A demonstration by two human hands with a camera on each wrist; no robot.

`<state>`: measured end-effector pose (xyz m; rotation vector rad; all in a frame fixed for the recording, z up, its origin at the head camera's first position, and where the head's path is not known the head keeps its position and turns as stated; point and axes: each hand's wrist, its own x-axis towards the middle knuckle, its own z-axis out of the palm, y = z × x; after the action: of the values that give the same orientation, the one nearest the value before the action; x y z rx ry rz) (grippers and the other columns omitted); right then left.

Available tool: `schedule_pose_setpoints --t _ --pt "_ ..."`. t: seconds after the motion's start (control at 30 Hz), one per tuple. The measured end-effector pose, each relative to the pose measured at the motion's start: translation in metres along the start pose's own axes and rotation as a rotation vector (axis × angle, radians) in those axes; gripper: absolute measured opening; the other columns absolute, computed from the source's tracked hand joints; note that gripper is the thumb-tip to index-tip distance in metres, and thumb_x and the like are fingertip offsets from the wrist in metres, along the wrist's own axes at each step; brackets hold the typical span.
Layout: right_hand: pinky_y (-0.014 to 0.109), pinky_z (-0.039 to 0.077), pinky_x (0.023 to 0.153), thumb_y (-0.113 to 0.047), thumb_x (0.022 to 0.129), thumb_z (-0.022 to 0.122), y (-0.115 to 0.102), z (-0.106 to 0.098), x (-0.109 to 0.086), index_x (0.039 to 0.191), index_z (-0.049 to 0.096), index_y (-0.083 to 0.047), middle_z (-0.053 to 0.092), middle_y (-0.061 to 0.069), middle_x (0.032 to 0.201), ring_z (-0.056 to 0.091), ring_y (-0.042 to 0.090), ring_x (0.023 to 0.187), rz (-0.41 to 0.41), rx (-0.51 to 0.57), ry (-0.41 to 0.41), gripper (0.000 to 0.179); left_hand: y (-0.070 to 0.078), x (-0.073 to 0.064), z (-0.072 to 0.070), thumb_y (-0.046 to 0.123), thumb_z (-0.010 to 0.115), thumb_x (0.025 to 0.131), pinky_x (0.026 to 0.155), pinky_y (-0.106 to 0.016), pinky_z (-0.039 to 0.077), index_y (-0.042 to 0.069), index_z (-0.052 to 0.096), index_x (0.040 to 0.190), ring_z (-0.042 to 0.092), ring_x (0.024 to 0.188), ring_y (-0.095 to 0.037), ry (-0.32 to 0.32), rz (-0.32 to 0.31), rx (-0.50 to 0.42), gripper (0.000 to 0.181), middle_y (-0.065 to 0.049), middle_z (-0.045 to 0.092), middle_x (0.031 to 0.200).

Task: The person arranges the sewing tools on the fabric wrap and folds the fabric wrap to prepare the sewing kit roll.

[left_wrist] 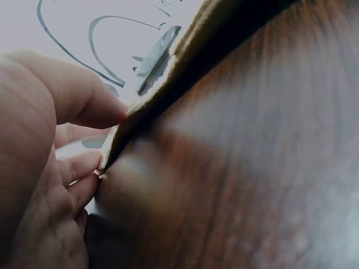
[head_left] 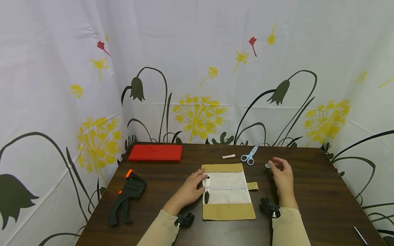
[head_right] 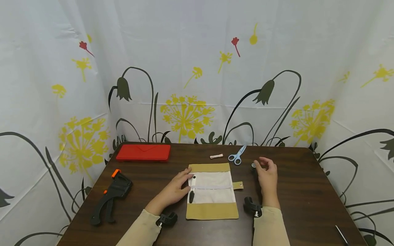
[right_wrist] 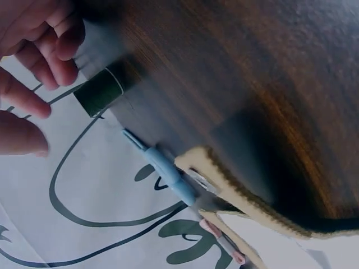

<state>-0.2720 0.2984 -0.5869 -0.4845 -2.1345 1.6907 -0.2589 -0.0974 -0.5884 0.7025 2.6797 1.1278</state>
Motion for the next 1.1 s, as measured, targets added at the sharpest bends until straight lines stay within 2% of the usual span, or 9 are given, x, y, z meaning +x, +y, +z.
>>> schedule_pose_setpoints --t 0.13,0.27,0.37,0.5,0.6,0.8,0.87,0.93,1.1 --pt "0.016 0.051 0.066 -0.029 0.104 0.077 0.002 0.001 -0.001 0.145 0.063 -0.004 0.051 0.016 0.137 0.056 -0.001 0.083 0.007 -0.103 -0.042 0.05 0.002 0.001 0.001 0.012 0.06 0.106 0.133 -0.07 0.018 0.024 0.052 0.162 0.023 0.169 -0.04 -0.032 -0.013 0.016 0.058 -0.014 0.031 0.179" --pt "0.014 0.048 0.072 -0.029 0.103 0.078 0.004 0.002 -0.001 0.147 0.062 -0.006 0.049 0.022 0.144 0.06 0.008 0.097 0.026 -0.181 -0.085 0.052 0.003 0.0 0.002 0.013 0.059 0.108 0.134 -0.071 0.014 0.037 0.058 0.158 0.018 0.17 -0.042 -0.052 -0.011 0.021 0.055 -0.014 0.026 0.181" --pt "0.013 0.045 0.076 -0.025 0.103 0.078 0.006 0.003 0.0 0.147 0.063 -0.005 0.05 0.022 0.143 0.059 0.019 0.105 0.021 -0.229 -0.11 0.05 0.003 -0.001 0.003 0.018 0.058 0.111 0.133 -0.072 0.01 0.037 0.062 0.154 0.015 0.17 -0.045 -0.067 0.039 0.027 0.047 -0.017 0.026 0.181" --pt "0.019 0.045 0.08 -0.019 0.102 0.078 0.005 0.005 0.001 0.143 0.066 -0.002 0.053 0.023 0.138 0.058 0.027 0.106 -0.007 -0.261 -0.121 0.046 0.003 -0.001 0.005 0.037 0.058 0.113 0.132 -0.074 0.008 0.036 0.068 0.148 0.013 0.169 -0.049 -0.071 0.078 0.053 0.036 -0.017 0.029 0.18" --pt "0.028 0.046 0.085 -0.017 0.102 0.077 0.004 0.006 0.001 0.139 0.068 -0.001 0.056 0.023 0.135 0.059 0.03 0.107 -0.027 -0.289 -0.12 0.042 0.004 0.0 0.008 0.042 0.063 0.109 0.132 -0.073 0.009 0.035 0.073 0.139 0.014 0.169 -0.047 -0.056 0.061 0.082 0.032 -0.014 0.03 0.18" --pt "0.045 0.048 0.096 -0.014 0.103 0.075 0.001 0.005 0.002 0.135 0.07 -0.002 0.061 0.025 0.135 0.06 0.038 0.116 -0.023 -0.32 -0.134 0.035 0.008 0.002 0.01 0.037 0.073 0.104 0.133 -0.072 0.01 0.036 0.074 0.121 0.014 0.17 -0.043 -0.034 0.015 0.095 0.018 -0.011 0.032 0.179" --pt "0.043 0.048 0.097 -0.014 0.103 0.075 0.001 0.005 0.003 0.134 0.07 -0.002 0.062 0.025 0.135 0.06 0.037 0.118 -0.026 -0.315 -0.135 0.034 0.008 0.002 0.01 0.037 0.074 0.103 0.133 -0.072 0.011 0.037 0.074 0.117 0.016 0.17 -0.043 -0.029 0.015 0.097 0.014 -0.012 0.034 0.178" --pt "0.037 0.049 0.094 -0.015 0.103 0.075 0.001 0.005 0.003 0.133 0.071 -0.002 0.065 0.023 0.135 0.061 0.033 0.116 -0.031 -0.301 -0.123 0.033 0.009 0.002 0.01 0.037 0.075 0.103 0.133 -0.071 0.012 0.037 0.073 0.114 0.016 0.17 -0.042 -0.028 0.009 0.095 0.012 -0.012 0.035 0.178" --pt "0.016 0.048 0.078 -0.018 0.101 0.079 0.002 0.009 0.003 0.127 0.073 -0.003 0.071 0.016 0.12 0.06 0.014 0.099 -0.055 -0.2 -0.054 0.03 0.008 0.004 0.01 0.036 0.078 0.1 0.133 -0.071 0.013 0.033 0.07 0.106 0.019 0.17 -0.042 -0.01 -0.007 0.064 0.011 -0.011 0.039 0.176"
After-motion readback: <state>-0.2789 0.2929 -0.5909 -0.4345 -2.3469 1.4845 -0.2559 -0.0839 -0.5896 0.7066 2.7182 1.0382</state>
